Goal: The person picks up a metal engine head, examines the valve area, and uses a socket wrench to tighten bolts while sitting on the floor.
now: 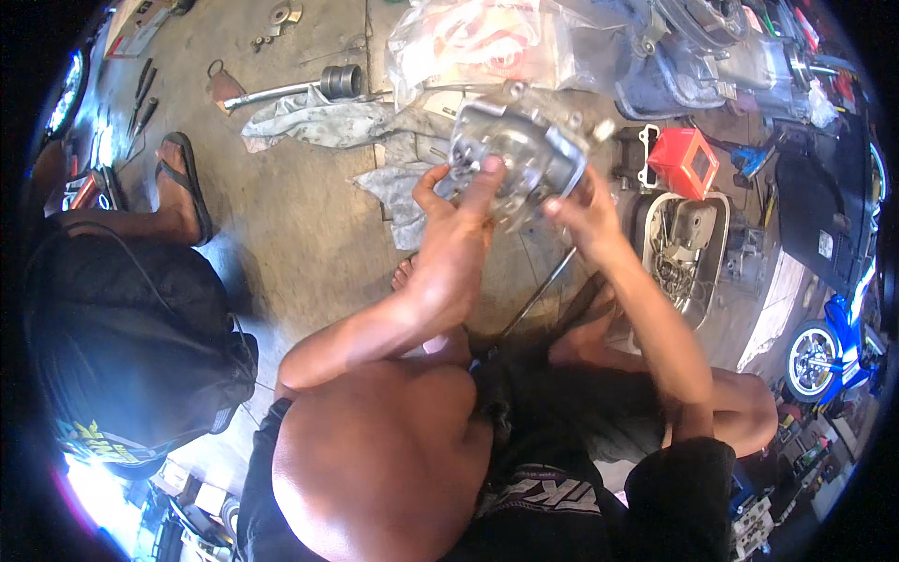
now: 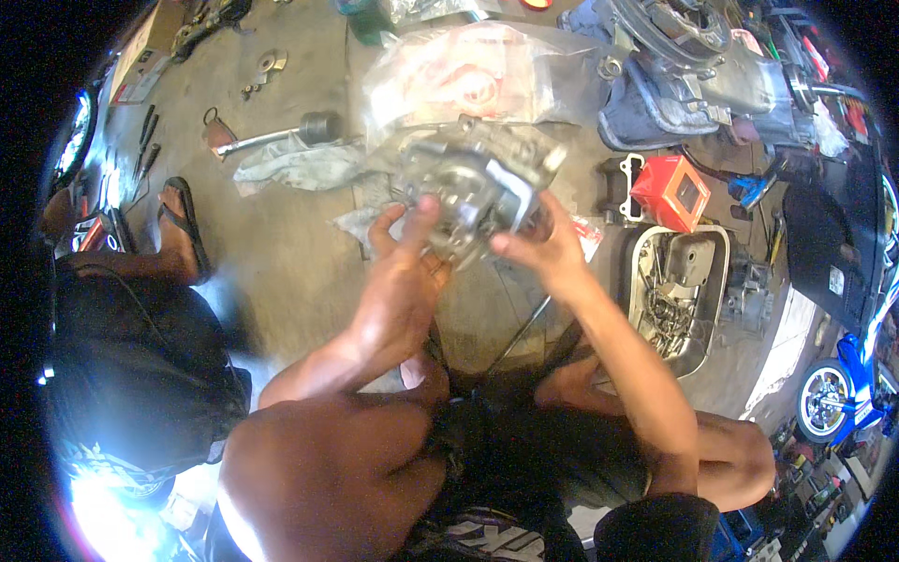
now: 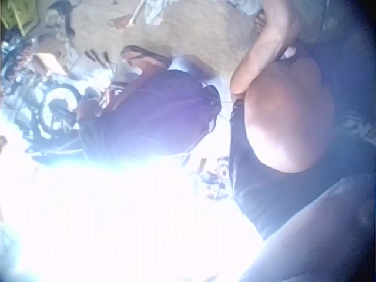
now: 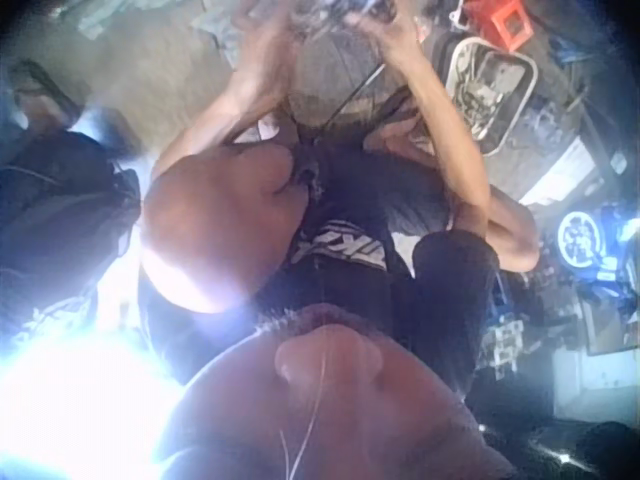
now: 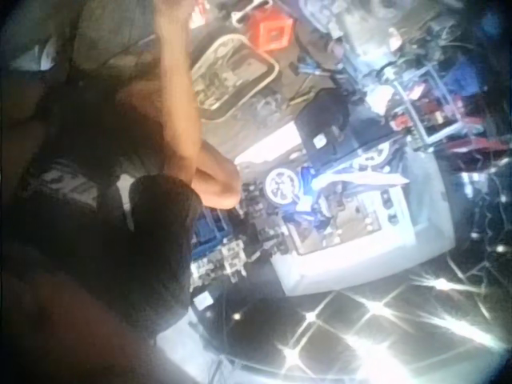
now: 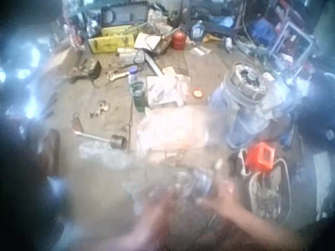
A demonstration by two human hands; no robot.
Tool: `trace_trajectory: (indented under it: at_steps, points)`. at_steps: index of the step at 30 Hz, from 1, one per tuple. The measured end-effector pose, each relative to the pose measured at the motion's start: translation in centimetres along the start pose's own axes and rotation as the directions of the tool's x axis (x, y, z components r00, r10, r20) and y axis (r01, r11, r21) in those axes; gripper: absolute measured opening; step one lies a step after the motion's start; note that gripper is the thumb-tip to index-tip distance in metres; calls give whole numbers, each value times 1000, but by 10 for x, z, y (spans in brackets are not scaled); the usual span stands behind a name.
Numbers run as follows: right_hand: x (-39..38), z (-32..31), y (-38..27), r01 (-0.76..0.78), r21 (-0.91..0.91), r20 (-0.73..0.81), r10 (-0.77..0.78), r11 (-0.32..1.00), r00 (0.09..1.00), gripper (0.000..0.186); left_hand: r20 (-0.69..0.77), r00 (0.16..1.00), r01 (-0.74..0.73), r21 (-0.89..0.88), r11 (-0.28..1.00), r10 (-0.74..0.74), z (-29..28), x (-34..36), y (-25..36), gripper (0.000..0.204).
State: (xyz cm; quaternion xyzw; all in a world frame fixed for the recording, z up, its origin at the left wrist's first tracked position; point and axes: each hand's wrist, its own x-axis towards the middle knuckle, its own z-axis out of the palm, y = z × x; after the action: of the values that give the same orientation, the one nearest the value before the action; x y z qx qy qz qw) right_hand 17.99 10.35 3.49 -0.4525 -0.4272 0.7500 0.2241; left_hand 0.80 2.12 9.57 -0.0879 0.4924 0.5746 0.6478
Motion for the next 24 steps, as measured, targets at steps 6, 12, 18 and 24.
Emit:
trace_trajectory:
  at_steps: [6,12,18,24]
  points:
    - [9,-58,-18,44,269,-43,-34,962,999,86,275,945,-290,449,845,178,-90,44,-15,49]
    - [2,-108,23,-192,154,61,184,969,981,84,353,935,-107,183,977,36,-80,99,-29,65]
    - [11,-76,44,-287,76,228,264,955,937,84,180,980,-136,304,943,83,-80,111,-59,53]
    - [16,-65,45,-277,136,208,246,951,947,79,141,978,-199,391,899,155,-81,126,-65,53]
